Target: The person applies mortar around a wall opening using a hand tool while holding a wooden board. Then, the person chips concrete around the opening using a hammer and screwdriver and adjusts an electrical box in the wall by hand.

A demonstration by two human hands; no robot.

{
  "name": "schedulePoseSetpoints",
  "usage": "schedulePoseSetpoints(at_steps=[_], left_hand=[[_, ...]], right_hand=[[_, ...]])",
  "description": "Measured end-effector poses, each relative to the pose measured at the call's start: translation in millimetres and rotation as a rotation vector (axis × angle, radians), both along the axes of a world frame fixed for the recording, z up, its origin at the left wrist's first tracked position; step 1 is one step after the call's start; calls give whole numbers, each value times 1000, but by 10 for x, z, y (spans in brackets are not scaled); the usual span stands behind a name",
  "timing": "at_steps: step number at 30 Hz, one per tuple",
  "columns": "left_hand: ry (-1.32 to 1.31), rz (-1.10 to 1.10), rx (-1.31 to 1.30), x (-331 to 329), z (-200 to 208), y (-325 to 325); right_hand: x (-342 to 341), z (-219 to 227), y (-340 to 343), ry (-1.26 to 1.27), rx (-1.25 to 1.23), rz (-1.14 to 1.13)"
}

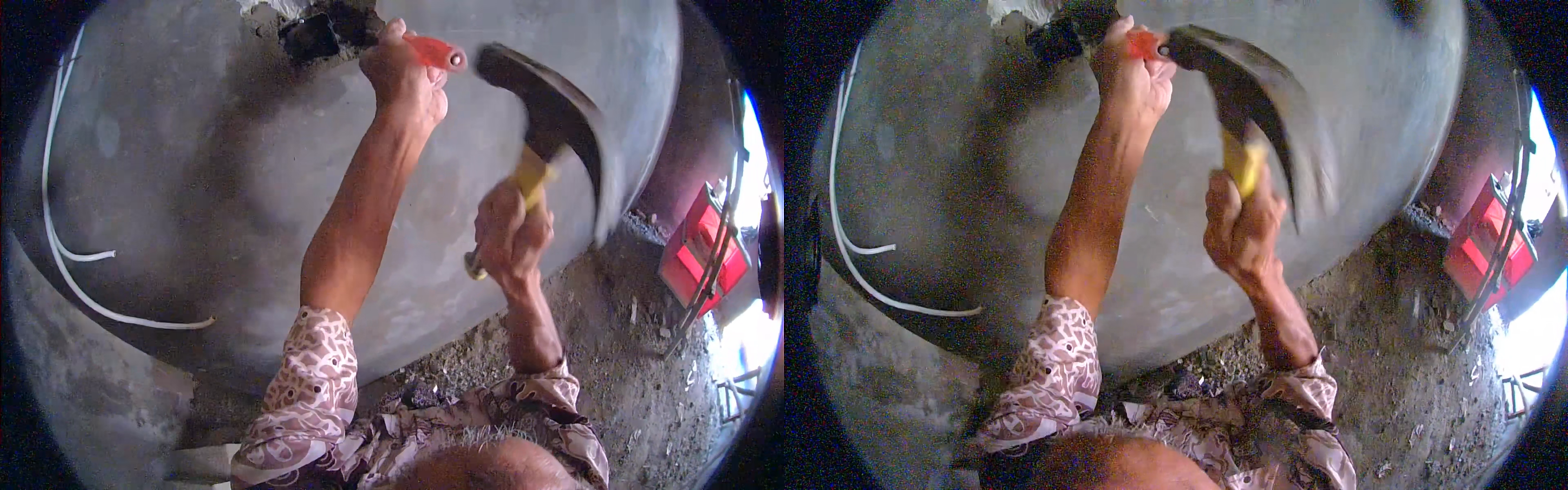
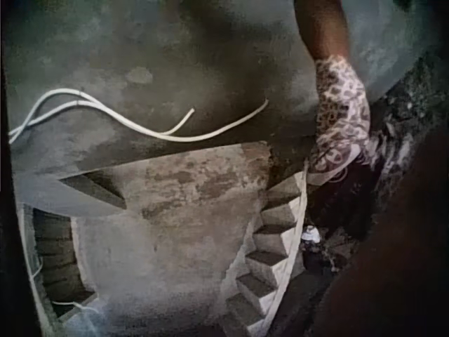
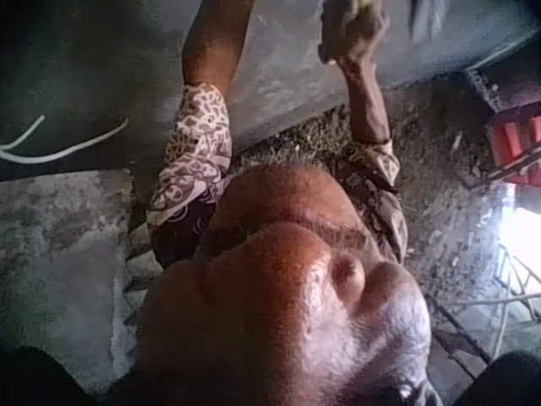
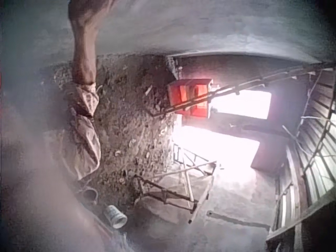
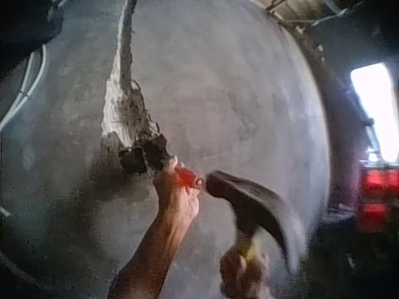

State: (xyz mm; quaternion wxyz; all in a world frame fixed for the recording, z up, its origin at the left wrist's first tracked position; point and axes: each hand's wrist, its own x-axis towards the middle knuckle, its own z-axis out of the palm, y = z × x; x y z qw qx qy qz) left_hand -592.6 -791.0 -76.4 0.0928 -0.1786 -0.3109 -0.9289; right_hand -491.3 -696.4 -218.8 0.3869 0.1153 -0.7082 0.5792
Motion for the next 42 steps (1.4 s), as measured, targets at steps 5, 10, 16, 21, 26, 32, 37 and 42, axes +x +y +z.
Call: schedulePoseSetpoints(at_steps=[5, 10, 16, 21, 26, 32, 37, 42], left_hand=[[60, -24, -53, -54, -2, -41], [-20, 67, 27, 52, 57, 110], [103, 54, -52, -112, -13, 5], [139, 483, -32, -407, 167, 399], [52, 160, -68, 85, -96, 526], [93, 116, -94, 291, -401, 357], [115, 106, -108, 244, -406, 245], [108, 107, -128, 76, -372, 130]], right_hand=[[-5, 140, 6, 247, 31, -11], [-214, -117, 18, 374, -262, 242], [-57, 78, 145, 4, 43, 25], [297, 14, -13, 220, -88, 78], [580, -316, 311, 193, -231, 75], [876, -389, 244, 282, -146, 73], [869, -519, 164, 391, -22, 29], [959, -477, 67, 308, 29, -16]])
